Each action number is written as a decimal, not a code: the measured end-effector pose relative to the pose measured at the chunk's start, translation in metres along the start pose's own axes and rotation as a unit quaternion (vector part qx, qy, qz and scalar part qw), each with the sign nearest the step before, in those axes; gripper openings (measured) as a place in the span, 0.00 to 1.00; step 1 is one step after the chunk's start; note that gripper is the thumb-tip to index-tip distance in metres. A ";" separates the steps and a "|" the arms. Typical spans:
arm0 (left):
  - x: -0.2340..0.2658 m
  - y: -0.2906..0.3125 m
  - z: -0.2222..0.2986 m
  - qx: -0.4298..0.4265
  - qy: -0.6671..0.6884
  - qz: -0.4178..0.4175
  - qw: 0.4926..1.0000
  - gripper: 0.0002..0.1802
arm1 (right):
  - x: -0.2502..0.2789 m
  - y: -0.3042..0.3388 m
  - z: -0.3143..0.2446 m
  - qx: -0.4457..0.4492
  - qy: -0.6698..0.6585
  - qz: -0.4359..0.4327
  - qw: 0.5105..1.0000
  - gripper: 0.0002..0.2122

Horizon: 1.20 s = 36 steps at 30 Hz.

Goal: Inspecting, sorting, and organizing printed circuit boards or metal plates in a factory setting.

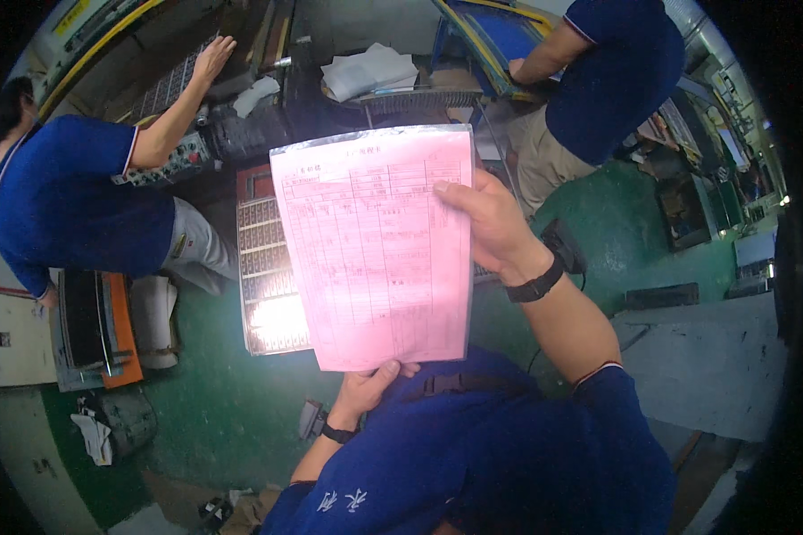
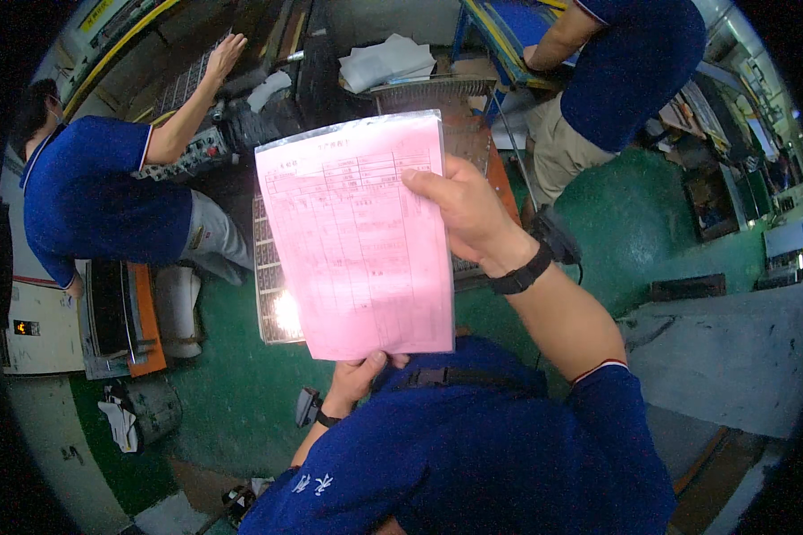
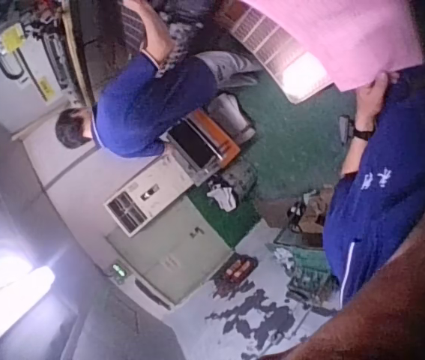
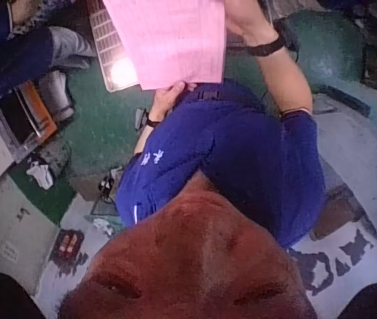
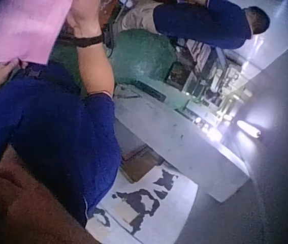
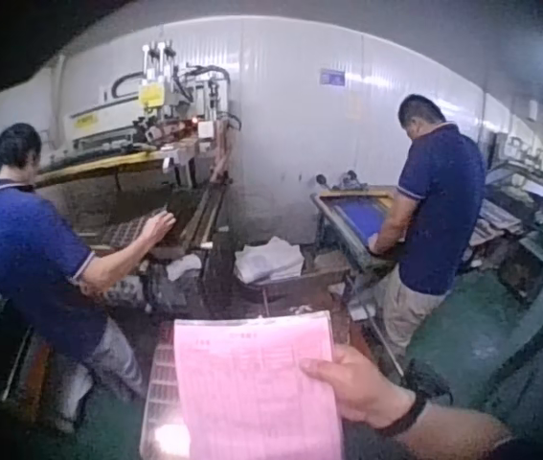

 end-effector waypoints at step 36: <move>-0.001 -0.003 0.000 -0.006 -0.001 0.004 1.000 0.14 | 0.012 -0.003 0.008 0.019 -0.010 0.027 0.999 0.13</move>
Point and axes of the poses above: each hand's wrist, its own y-axis away from the middle knuckle, its own x-axis out of the back of the hand, z = x × y, the point moved 3 cm from there along -y, towards the middle knuckle, and after that the axes turned 12 degrees about z, right-handed, at the moved point
